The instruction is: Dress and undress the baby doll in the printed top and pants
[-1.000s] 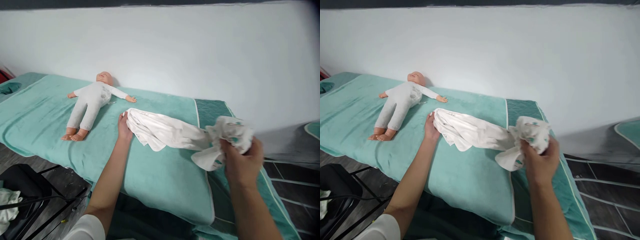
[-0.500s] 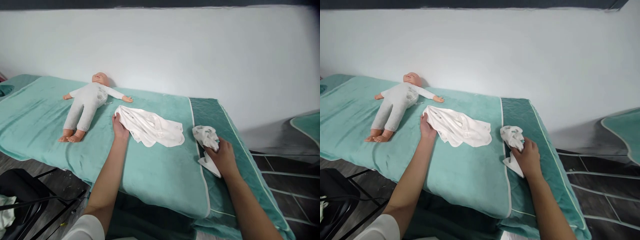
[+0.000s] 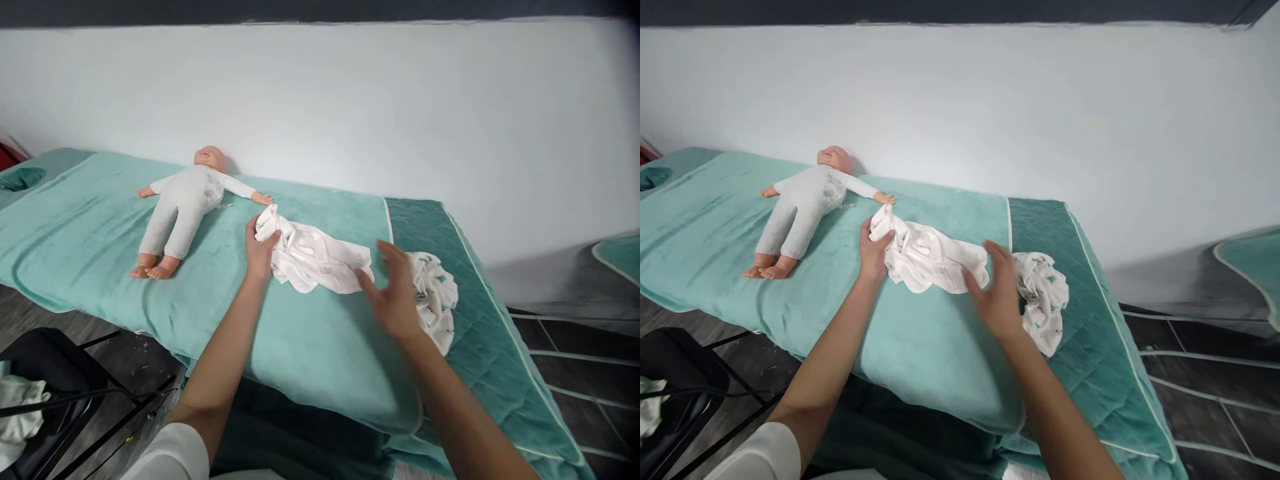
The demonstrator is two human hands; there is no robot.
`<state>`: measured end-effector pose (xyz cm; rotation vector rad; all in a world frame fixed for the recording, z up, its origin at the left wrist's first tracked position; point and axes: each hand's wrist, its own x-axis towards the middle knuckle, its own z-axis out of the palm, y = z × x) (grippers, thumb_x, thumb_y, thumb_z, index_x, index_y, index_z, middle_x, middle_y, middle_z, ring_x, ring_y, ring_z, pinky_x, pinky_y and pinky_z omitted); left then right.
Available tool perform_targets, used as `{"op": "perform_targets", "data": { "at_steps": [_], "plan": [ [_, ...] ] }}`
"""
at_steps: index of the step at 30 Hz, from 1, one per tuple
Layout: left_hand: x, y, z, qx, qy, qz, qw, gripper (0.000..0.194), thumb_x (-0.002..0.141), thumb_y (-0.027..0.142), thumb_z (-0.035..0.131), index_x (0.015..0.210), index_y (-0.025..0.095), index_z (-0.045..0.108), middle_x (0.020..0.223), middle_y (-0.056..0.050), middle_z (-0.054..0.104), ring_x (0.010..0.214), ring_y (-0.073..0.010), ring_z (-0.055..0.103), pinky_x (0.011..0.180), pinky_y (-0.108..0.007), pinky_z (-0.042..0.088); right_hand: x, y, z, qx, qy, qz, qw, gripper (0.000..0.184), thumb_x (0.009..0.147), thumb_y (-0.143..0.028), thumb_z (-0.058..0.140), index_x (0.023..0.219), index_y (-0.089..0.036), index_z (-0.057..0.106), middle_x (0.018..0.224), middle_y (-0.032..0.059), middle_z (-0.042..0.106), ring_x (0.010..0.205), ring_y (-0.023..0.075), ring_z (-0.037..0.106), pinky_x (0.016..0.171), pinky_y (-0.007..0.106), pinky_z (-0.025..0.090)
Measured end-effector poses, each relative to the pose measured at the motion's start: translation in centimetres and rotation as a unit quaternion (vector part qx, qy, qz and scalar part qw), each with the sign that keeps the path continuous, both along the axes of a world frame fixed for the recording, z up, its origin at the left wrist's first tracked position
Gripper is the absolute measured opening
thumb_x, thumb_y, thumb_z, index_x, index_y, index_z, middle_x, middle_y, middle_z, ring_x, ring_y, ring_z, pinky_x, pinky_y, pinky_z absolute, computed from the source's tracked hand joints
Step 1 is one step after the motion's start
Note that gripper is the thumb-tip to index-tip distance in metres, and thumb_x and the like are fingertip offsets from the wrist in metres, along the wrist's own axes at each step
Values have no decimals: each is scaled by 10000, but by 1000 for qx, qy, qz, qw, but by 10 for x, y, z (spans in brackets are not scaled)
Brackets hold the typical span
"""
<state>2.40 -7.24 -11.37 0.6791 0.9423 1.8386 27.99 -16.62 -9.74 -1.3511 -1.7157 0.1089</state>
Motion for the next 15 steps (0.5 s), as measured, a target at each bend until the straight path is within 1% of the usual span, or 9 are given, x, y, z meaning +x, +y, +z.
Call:
{"op": "perform_targets", "data": {
  "at_steps": [2, 4, 6, 8, 10, 11, 12, 13, 15],
  "plan": [
    [-4, -8, 5, -12, 24, -26, 999, 466, 644, 219, 930, 1045, 210, 693, 963, -4, 697, 811, -129, 645, 737, -213, 491, -28, 34, 4, -62, 53, 63, 995, 587, 955, -496, 608, 1470, -253, 469, 1491, 148, 520, 1417, 299, 500, 1175, 561, 448],
    [-14, -18, 17, -12, 51, -64, 997, 353, 664, 234, 923, 937, 183, 704, 833, 8, 667, 708, -114, 588, 667, -209, 448, -53, 68, 11, -120, 71, 118, 983, 617, 922, -503, 643, 1462, -245, 494, 1516, 139, 520, 1436, 294, 487, 1210, 549, 400],
    [-27, -28, 35, 9, 82, -109, 991, 302, 671, 231, 924, 877, 170, 711, 773, 11, 647, 667, -111, 550, 634, -214, 415, -74, 94, 24, -171, 67, 195, 963, 666, 880, -456, 689, 1484, -253, 496, 1550, 123, 512, 1460, 291, 468, 1235, 538, 354],
    [-40, -39, 59, 36, 118, -165, 979, 269, 677, 213, 924, 839, 161, 716, 746, 8, 637, 659, -118, 539, 632, -225, 407, -89, 109, 42, -217, 59, 296, 928, 658, 849, -377, 700, 1474, -263, 531, 1472, 93, 593, 1398, 268, 531, 1204, 491, 392],
    [-51, -49, 85, 49, 158, -221, 961, 249, 671, 165, 919, 816, 157, 717, 728, 6, 627, 659, -131, 544, 637, -238, 410, -97, 112, 64, -263, 38, 368, 891, 543, 841, -338, 674, 1377, -254, 636, 1256, 56, 707, 1197, 238, 647, 1103, 429, 478],
    [-55, -53, 97, 52, 175, -242, 953, 244, 669, 139, 914, 811, 158, 717, 724, 7, 624, 659, -138, 548, 636, -243, 411, -99, 111, 76, -279, 26, 385, 880, 490, 838, -335, 668, 1320, -248, 679, 1152, 39, 730, 1084, 221, 675, 1035, 399, 514],
    [-58, -57, 109, 53, 187, -259, 946, 235, 673, 119, 905, 809, 157, 717, 726, 6, 623, 661, -143, 554, 635, -246, 415, -100, 107, 88, -285, 15, 390, 875, 460, 827, -339, 676, 1277, -245, 706, 1090, 29, 733, 997, 207, 679, 969, 374, 535],
    [-61, -60, 119, 53, 191, -272, 942, 225, 681, 99, 893, 808, 155, 715, 735, 3, 627, 672, -149, 566, 640, -249, 424, -100, 102, 100, -281, 4, 390, 877, 458, 807, -344, 700, 1254, -247, 718, 1087, 27, 727, 958, 200, 671, 917, 354, 544],
    [-65, -65, 134, 43, 175, -294, 939, 210, 702, 55, 858, 811, 147, 705, 759, -5, 634, 714, -170, 605, 662, -259, 454, -101, 88, 124, -253, -22, 398, 881, 480, 756, -350, 763, 1225, -254, 726, 1197, 40, 697, 1005, 207, 652, 887, 336, 543]
  ]
}}
